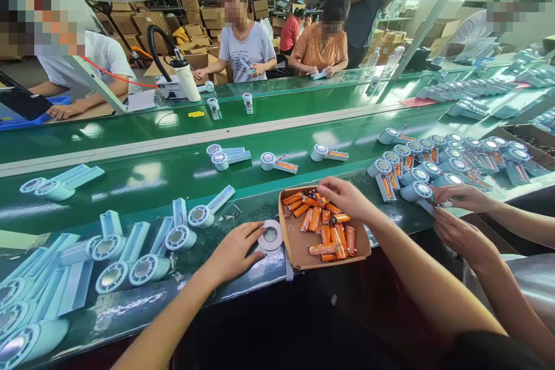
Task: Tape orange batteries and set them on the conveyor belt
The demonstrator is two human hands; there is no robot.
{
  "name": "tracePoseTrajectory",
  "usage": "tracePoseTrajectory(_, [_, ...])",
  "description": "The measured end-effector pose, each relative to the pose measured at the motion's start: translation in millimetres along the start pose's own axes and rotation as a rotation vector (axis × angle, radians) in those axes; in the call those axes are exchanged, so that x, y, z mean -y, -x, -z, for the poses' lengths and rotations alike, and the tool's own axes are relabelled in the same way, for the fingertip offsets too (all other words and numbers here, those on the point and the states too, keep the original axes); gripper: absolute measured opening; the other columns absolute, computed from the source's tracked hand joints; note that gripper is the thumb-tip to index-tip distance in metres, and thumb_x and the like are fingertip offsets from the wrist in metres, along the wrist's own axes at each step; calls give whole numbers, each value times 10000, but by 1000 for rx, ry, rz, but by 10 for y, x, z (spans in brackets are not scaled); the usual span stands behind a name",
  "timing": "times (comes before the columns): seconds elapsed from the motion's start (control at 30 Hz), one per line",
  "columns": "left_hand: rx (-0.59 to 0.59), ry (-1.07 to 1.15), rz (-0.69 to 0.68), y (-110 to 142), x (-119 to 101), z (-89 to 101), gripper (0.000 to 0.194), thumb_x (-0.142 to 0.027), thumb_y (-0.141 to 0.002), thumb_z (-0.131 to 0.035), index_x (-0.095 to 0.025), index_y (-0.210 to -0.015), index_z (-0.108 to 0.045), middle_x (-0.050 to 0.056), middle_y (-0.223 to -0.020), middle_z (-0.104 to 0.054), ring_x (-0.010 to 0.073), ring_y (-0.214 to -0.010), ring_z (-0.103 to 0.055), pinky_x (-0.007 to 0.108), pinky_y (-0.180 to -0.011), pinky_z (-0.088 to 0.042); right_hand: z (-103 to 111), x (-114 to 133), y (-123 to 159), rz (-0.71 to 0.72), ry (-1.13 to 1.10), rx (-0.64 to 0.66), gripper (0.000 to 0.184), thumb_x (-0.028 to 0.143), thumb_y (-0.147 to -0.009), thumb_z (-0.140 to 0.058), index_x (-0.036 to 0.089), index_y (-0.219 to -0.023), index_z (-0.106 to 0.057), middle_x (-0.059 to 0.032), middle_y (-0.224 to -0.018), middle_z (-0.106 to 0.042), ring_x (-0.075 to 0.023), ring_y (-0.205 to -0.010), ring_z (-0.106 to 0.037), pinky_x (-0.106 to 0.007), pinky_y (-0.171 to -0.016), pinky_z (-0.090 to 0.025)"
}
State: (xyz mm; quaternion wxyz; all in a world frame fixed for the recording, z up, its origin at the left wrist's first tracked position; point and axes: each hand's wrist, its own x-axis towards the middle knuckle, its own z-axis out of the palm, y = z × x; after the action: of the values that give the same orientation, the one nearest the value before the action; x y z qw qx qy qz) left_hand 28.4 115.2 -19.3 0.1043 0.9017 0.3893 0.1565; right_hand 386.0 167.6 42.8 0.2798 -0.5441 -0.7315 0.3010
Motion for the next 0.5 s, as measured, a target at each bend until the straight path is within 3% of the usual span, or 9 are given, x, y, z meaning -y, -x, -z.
tracePoseTrajectory(0.1, [-141, -150, -41, 565, -33, -173, 301, -250, -1015, -599, -235, -1299, -698, 103, -1328, -734, 273, -1220, -682, 445, -1054, -608, -214, 90, 639, 67, -119, 51, 381, 550, -1016, -591, 207, -903, -712, -31, -811, -711, -183, -726, -622, -298, -684, -498])
tracePoseTrajectory(0.2, [-185, -271, 22, 668, -43, -148, 216, -188, -986, -620, -249, -1148, -750, 93, -1264, -752, 314, -1249, -657, 500, -1058, -606, -541, 310, 937, 131, -207, 52, 313, 495, -1027, -617, 221, -915, -719, -49, -839, -726, -198, -760, -660, -309, -704, -533])
tracePoseTrajectory(0.27, [-137, -294, 3, 594, -68, -87, 252, -205, -954, -683, -245, -1195, -740, 91, -1347, -726, 343, -1310, -618, 534, -1087, -588, -750, 464, 974, 182, -270, 27, 270, 473, -1034, -615, 233, -968, -718, -65, -891, -739, -207, -782, -675, -312, -691, -548])
tracePoseTrajectory(0.37, [-31, -258, -63, 484, -114, -7, 312, -195, -918, -746, -219, -1228, -724, 85, -1371, -716, 309, -1249, -642, 467, -1063, -605, -971, 632, 918, 232, -348, 12, 212, 437, -1017, -641, 242, -1054, -715, -95, -1047, -758, -194, -776, -672, -306, -655, -553])
tracePoseTrajectory(0.43, [-38, -249, -73, 504, -169, 55, 248, -145, -929, -719, -208, -1168, -737, 84, -1300, -742, 282, -1196, -658, 433, -1036, -615, -1053, 703, 882, 180, -412, 9, 230, 438, -1002, -657, 237, -1103, -705, -115, -1140, -753, -180, -762, -670, -293, -622, -549])
tracePoseTrajectory(0.5, [-128, -276, -61, 602, -264, 142, 262, -96, -940, -677, -205, -1170, -737, 85, -1263, -756, 303, -1260, -626, 463, -1064, -603, -1113, 773, 876, 33, -501, 64, 354, 468, -993, -665, 240, -1263, -657, -107, -1104, -759, -169, -722, -676, -272, -577, -534])
